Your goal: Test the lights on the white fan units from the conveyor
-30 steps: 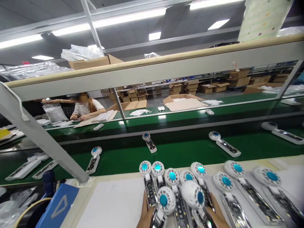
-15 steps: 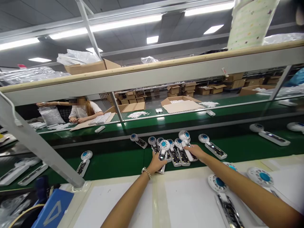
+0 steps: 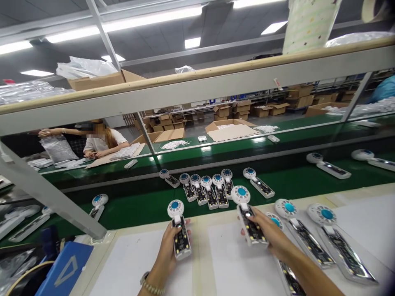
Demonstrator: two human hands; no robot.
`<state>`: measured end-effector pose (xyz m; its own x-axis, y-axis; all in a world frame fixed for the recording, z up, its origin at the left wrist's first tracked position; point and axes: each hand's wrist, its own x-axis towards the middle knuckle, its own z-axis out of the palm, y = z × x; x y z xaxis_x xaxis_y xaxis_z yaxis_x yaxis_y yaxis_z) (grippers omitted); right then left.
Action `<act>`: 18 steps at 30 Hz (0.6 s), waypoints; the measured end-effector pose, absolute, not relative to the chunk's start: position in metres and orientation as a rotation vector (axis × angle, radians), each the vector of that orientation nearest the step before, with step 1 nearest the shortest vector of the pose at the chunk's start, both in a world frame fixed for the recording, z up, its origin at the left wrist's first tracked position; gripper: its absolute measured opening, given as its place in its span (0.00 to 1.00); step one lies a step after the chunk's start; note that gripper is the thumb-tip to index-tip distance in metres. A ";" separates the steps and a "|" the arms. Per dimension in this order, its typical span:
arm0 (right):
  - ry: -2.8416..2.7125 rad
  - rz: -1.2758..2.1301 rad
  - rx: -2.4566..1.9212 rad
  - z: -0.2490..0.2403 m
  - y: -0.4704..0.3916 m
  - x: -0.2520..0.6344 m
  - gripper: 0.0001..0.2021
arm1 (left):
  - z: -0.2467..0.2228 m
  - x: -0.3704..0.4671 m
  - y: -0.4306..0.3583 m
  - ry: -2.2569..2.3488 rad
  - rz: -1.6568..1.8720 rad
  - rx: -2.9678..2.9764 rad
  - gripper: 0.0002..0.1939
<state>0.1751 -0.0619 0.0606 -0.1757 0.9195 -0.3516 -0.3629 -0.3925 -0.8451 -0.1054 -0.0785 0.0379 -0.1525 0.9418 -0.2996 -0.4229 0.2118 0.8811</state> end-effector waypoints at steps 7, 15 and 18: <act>-0.797 1.848 -0.979 0.026 -0.093 0.134 0.38 | 0.018 -0.093 -0.102 1.112 1.221 0.607 0.27; -0.940 1.889 -1.048 0.001 -0.101 0.118 0.46 | 0.001 -0.090 -0.106 1.052 1.123 0.738 0.24; -0.984 1.878 -1.018 -0.004 -0.099 0.120 0.46 | 0.000 -0.088 -0.107 1.059 1.100 0.766 0.24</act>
<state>0.1197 -0.0995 -0.0042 -0.3853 0.8755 -0.2918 -0.2584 -0.4059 -0.8766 -0.0881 -0.1066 0.0000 0.0915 0.9540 -0.2856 -0.3215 0.2998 0.8982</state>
